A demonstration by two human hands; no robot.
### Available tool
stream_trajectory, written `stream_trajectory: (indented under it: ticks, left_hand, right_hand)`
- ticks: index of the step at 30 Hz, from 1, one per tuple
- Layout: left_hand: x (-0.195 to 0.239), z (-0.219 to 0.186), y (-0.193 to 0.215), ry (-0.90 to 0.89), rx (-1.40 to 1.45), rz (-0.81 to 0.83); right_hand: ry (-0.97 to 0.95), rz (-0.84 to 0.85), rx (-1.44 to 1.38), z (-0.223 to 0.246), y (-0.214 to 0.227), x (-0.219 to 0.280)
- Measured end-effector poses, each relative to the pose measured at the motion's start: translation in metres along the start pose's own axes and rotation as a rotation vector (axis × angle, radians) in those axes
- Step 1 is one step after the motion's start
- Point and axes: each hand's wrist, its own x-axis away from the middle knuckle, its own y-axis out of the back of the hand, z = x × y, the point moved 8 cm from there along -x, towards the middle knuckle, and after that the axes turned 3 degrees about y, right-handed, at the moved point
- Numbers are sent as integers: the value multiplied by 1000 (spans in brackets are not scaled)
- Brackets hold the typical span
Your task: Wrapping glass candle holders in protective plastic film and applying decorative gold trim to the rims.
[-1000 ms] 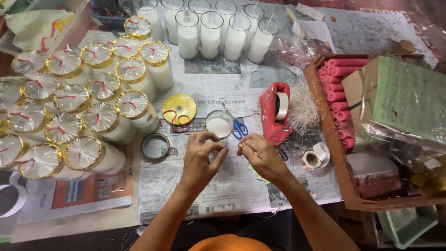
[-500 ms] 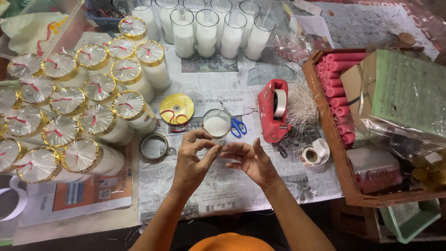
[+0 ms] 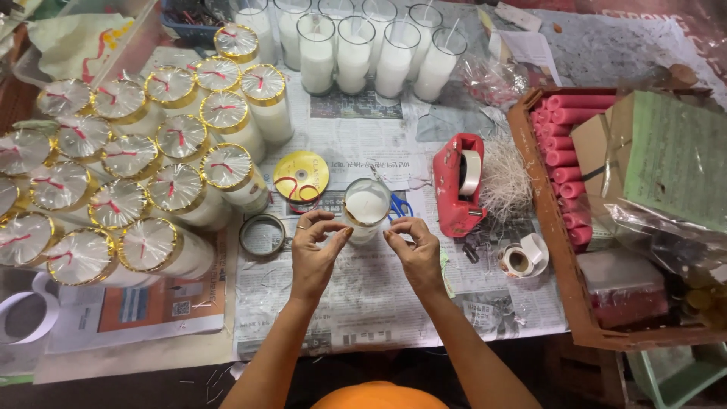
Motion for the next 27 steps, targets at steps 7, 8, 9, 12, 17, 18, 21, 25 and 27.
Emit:
stream_trajectory:
  ticks: [7, 8, 9, 12, 17, 18, 21, 25, 27]
  left_hand:
    - [-3, 26, -1, 29, 11, -48]
    - [-3, 28, -1, 32, 17, -53]
    - [-3, 29, -2, 34, 23, -58]
    - [-4, 26, -2, 46, 31, -65]
    - [-9, 31, -5, 49, 45, -78]
    - [-11, 32, -6, 49, 56, -83]
    - [-14, 24, -9, 20, 104, -92]
    - [-18, 19, -16, -19, 196, -70]
    - [-18, 21, -19, 15, 300, -60]
  right_hand:
    - [77, -72, 84, 3, -5, 4]
    - [80, -75, 84, 2, -6, 4]
    - [83, -79, 85, 1, -6, 4]
    - [91, -80, 86, -2, -6, 2]
    - [107, -89, 88, -14, -7, -4]
    - [119, -93, 80, -16, -7, -6]
    - [139, -88, 53, -17, -9, -10]
    - [185, -89, 23, -8, -10, -10]
    - [197, -101, 12, -8, -10, -10]
